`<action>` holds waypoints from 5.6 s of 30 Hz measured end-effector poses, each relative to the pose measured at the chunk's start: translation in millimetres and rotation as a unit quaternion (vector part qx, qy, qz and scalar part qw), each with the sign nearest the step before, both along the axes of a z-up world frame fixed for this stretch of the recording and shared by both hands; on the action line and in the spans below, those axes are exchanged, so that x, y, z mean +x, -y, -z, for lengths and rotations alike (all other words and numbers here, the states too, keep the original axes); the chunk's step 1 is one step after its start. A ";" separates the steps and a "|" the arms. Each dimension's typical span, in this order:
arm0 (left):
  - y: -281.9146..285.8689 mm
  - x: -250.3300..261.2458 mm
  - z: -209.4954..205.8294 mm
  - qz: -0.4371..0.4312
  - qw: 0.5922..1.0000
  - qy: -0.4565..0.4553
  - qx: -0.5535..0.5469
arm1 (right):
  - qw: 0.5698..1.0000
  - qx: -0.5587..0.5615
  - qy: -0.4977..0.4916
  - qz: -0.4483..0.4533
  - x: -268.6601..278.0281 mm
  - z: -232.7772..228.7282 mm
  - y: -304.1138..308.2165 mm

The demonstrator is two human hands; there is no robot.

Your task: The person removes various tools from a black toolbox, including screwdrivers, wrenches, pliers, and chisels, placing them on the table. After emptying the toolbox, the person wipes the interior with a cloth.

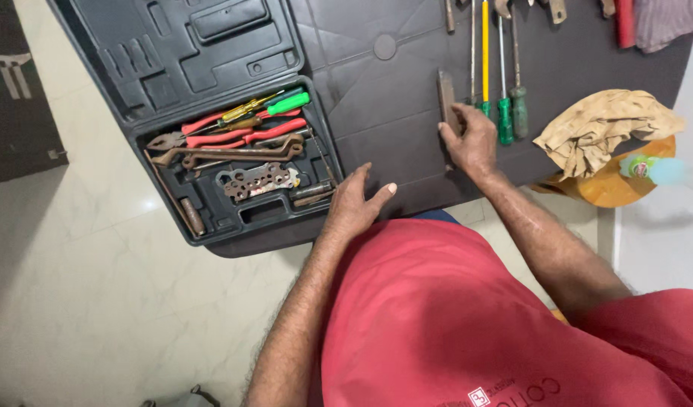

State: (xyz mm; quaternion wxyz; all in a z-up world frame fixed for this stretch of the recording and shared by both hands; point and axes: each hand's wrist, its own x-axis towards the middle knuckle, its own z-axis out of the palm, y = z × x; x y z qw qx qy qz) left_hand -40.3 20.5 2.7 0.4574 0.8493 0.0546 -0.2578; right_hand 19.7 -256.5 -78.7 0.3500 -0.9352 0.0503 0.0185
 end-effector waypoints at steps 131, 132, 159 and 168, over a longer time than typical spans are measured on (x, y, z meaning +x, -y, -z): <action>-74.5 -38.7 13.5 -0.087 0.993 -0.023 -0.075 | 0.996 -0.086 -0.006 0.027 -28.9 -7.8 49.7; -72.3 -42.1 13.5 -0.101 0.992 -0.028 -0.071 | 0.995 -0.098 0.015 0.004 -24.0 -4.9 52.1; -234.6 -78.6 3.6 -0.107 0.965 0.088 0.222 | 0.989 -0.047 0.024 -0.137 -40.5 -72.3 -96.2; -341.5 -23.3 7.2 -0.032 0.952 0.177 0.248 | 0.958 -0.065 0.038 -0.278 -49.0 -83.3 -292.0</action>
